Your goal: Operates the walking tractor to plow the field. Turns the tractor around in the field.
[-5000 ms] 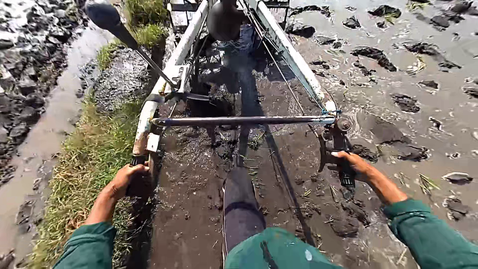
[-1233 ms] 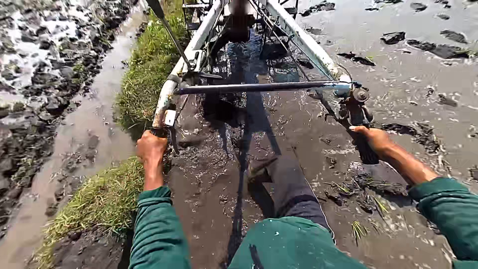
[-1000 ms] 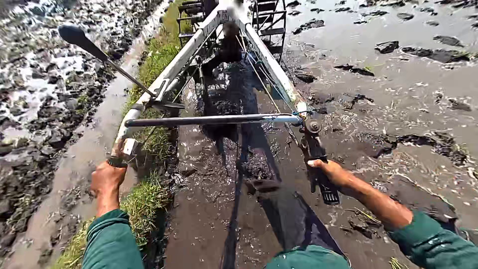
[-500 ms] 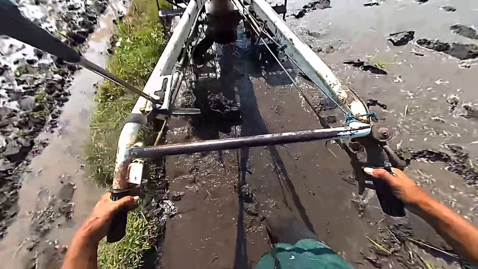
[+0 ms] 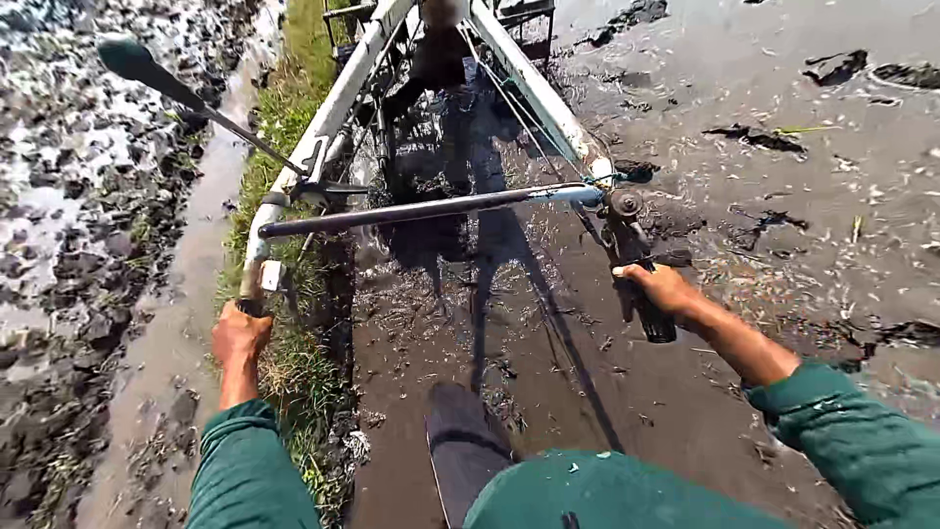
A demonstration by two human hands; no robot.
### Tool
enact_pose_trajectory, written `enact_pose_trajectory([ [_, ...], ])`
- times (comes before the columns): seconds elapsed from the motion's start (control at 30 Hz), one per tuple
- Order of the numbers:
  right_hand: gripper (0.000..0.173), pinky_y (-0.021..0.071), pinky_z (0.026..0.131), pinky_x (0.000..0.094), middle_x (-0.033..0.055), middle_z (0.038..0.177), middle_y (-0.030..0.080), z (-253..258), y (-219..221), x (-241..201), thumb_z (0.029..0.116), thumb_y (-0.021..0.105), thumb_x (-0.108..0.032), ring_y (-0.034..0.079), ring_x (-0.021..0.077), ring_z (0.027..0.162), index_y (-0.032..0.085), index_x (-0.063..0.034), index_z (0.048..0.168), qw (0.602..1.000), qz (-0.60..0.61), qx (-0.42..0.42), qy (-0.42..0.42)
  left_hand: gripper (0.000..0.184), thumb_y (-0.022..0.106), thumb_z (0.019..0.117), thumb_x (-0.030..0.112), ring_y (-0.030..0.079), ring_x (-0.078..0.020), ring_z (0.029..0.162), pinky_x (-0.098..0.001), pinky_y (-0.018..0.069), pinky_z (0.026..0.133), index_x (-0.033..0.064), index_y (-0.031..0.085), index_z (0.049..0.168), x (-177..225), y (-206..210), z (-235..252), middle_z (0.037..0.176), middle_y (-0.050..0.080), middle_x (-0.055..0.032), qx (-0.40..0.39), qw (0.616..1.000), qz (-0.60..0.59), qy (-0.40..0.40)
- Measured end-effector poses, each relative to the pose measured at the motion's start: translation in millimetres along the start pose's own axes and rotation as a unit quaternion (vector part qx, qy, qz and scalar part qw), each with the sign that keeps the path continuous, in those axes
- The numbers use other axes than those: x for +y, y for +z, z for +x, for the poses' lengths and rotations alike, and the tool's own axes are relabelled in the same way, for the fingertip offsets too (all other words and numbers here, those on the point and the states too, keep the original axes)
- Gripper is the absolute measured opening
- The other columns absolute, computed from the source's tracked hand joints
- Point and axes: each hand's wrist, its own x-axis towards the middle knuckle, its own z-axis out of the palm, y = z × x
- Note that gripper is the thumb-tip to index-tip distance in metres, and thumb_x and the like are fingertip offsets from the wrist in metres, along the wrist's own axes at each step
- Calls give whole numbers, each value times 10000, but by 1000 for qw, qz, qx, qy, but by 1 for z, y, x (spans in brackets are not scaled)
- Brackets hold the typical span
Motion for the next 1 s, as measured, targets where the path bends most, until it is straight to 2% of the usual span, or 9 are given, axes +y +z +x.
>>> enact_pose_trajectory([
  [0.1,383,514,709,395,82,873,599,37,17,-17,1052,519,-352,581,156,713,609,9,1147,1000,21,20,-2,526,752,901,165,586,-545,1188,-706,427,1004,-116,570,1307,27,-7,44,1244,605,-388,-42,999,-21,28],
  [0.23,353,531,688,336,27,843,596,103,-23,-43,1060,486,-347,589,102,692,598,-19,1126,999,18,38,-13,435,761,899,180,649,-514,999,-702,486,890,-114,612,1184,76,10,77,1072,652,-358,-75,993,-67,55],
  [0.37,316,532,653,318,5,796,596,162,-41,-80,1053,494,-324,590,88,652,600,-27,1081,997,18,70,-21,449,758,901,133,648,-447,1015,-649,484,917,-94,594,1252,126,14,127,1117,650,-326,-132,984,-94,70],
  [0.47,342,528,651,352,29,785,590,205,-55,-107,1052,488,-328,584,106,641,605,-7,1069,995,-6,94,-22,445,681,910,96,629,-149,849,-362,550,773,8,547,1324,152,18,168,1069,647,-102,-231,944,-229,63],
  [0.53,369,525,668,372,54,811,593,233,-63,-129,1060,468,-332,583,122,663,599,11,1097,995,-13,102,-14,475,610,854,112,654,-58,794,-265,581,693,70,504,1316,171,22,197,996,660,14,-315,881,-348,58],
  [0.63,417,521,707,428,116,852,605,275,-71,-160,1061,462,-334,593,171,709,596,56,1117,991,-44,129,-3,549,660,710,186,677,-60,707,-275,597,642,116,551,1243,201,28,240,854,694,55,-375,838,-394,42],
  [0.8,473,476,752,555,228,862,605,323,-61,-230,1045,540,-342,580,299,742,617,124,1025,980,-110,165,-8,356,520,913,153,658,-107,720,-314,584,662,33,569,1244,237,28,312,860,663,-9,-334,852,-404,9],
  [0.9,439,487,831,533,222,980,627,328,-14,-262,1054,520,-327,607,274,840,600,88,1171,991,-92,96,-2,353,425,988,214,679,-141,817,-355,584,731,76,606,1256,216,19,384,939,702,-19,-374,855,-358,-12],
  [1.0,418,479,857,517,197,1019,637,339,41,-292,998,592,-297,611,261,882,593,45,1239,993,-77,75,-42,298,408,994,210,684,-161,816,-375,583,726,82,631,1144,197,12,459,908,697,-24,-340,878,-336,-33],
])
